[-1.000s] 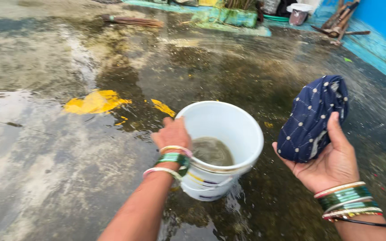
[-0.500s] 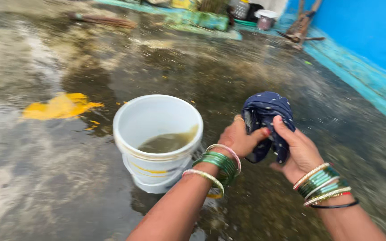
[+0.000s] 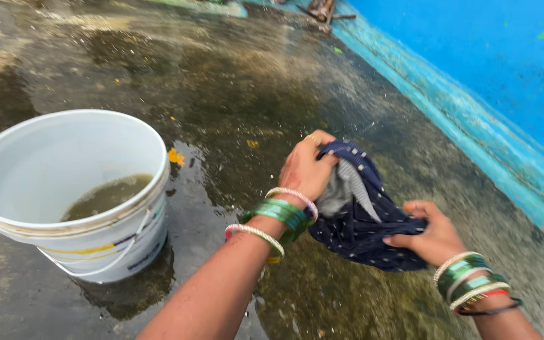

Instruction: The person washes a piece of dark fabric by hand, scrubbing it against a wet concrete surface and dipping it into a bucket of water before wringing it out.

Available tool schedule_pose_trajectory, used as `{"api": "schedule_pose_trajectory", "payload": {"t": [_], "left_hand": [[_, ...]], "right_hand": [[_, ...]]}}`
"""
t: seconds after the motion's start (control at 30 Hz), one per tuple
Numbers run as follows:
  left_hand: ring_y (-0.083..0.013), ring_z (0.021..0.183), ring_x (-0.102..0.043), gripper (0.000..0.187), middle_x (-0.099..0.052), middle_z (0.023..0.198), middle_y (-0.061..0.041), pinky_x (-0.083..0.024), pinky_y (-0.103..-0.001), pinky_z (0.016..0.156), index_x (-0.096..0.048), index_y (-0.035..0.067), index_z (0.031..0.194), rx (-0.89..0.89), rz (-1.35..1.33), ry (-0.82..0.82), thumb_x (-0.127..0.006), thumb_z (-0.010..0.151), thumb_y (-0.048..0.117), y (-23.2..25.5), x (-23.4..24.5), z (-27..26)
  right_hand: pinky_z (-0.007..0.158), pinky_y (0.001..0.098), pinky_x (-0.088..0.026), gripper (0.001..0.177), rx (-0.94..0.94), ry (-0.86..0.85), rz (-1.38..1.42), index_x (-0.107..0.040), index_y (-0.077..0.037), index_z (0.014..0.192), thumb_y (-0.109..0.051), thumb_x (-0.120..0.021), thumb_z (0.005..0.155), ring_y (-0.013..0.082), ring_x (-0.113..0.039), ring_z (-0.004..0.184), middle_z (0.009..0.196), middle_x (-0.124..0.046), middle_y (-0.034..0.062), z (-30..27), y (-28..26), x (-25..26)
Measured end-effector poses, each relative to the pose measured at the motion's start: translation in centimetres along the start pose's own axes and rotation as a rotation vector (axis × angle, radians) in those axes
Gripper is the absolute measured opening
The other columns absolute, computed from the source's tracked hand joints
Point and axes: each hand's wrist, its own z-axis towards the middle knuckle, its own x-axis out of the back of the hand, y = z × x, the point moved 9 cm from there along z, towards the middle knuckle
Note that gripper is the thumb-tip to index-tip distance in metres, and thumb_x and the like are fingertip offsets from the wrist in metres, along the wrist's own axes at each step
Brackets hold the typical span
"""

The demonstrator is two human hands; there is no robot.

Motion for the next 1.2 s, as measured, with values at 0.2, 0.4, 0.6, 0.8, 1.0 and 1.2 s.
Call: {"api": "schedule_pose_trajectory", "payload": {"t": [0.2,0.4,0.6,0.8,1.0,1.2], "left_hand": [[-0.0178,0.090,-0.069,0.020,-0.074,0.093,-0.012,-0.052,-0.032,0.083,-0.070,0.002,0.102,0.033,-0.311,-0.266,-0.070,0.087,0.015,1.1,-7.4,-0.7],[-0.0105,0.089,-0.069,0.022,-0.075,0.098,-0.007,-0.054,-0.027,0.081,-0.069,0.002,0.107,0.095,-0.744,-0.349,-0.071,0.087,0.010,-1.7,-7.6,0.1],[-0.0152,0.088,-0.073,0.037,-0.079,0.096,-0.011,-0.059,-0.032,0.080,-0.070,0.004,0.108,0.188,-0.488,-0.123,-0.084,0.078,0.019,-3.1,-3.6,0.2],[-0.0336,0.107,-0.066,0.054,-0.069,0.109,-0.019,-0.052,-0.045,0.092,-0.072,0.010,0.112,-0.014,0.140,-0.010,-0.092,0.065,0.026,-2.8,-3.5,-2.1],[-0.0398,0.144,-0.042,0.046,-0.061,0.134,-0.020,-0.033,-0.050,0.120,-0.072,0.009,0.117,-0.329,0.531,-0.585,-0.082,0.078,0.032,-7.9,-13.5,-8.6],[-0.0283,0.156,-0.005,0.083,-0.017,0.168,-0.009,-0.002,-0.060,0.123,-0.031,0.021,0.156,-0.359,1.027,-1.146,-0.064,0.086,0.053,-18.6,-20.5,-15.4]], "right_hand": [[0.100,0.0355,-0.051,0.071,0.059,-0.356,0.281,-0.063,-0.005,0.124,-0.021,-0.095,0.062,0.0171,-0.070,0.106,0.116,-0.076,0.0062,-2.2,-2.5,-8.0],[0.082,0.0450,-0.061,0.031,-0.409,-0.125,1.027,-0.068,0.001,0.111,-0.003,-0.062,0.081,0.0244,-0.074,0.087,0.099,-0.078,0.0126,-2.0,1.7,-6.5],[0.087,0.0418,-0.058,0.028,-0.226,-0.109,1.227,-0.059,0.007,0.115,-0.007,-0.062,0.091,0.0241,-0.072,0.088,0.105,-0.072,0.0140,0.8,2.6,-1.0],[0.110,0.0528,-0.044,0.123,-0.219,0.003,-0.334,-0.022,-0.015,0.170,-0.053,-0.092,0.076,0.0466,-0.053,0.132,0.149,-0.044,0.0353,-2.1,6.9,-3.3],[0.116,0.0629,-0.026,0.109,-0.035,-0.229,-0.430,-0.030,-0.045,0.160,-0.082,-0.069,0.065,0.0386,-0.021,0.153,0.167,-0.011,0.0136,-7.8,8.1,-15.1],[0.115,0.0746,-0.011,0.086,-0.315,-0.521,-0.598,-0.023,-0.050,0.158,-0.081,-0.053,0.084,0.0431,0.003,0.158,0.174,0.005,0.0084,-8.4,11.7,-23.0]]}}
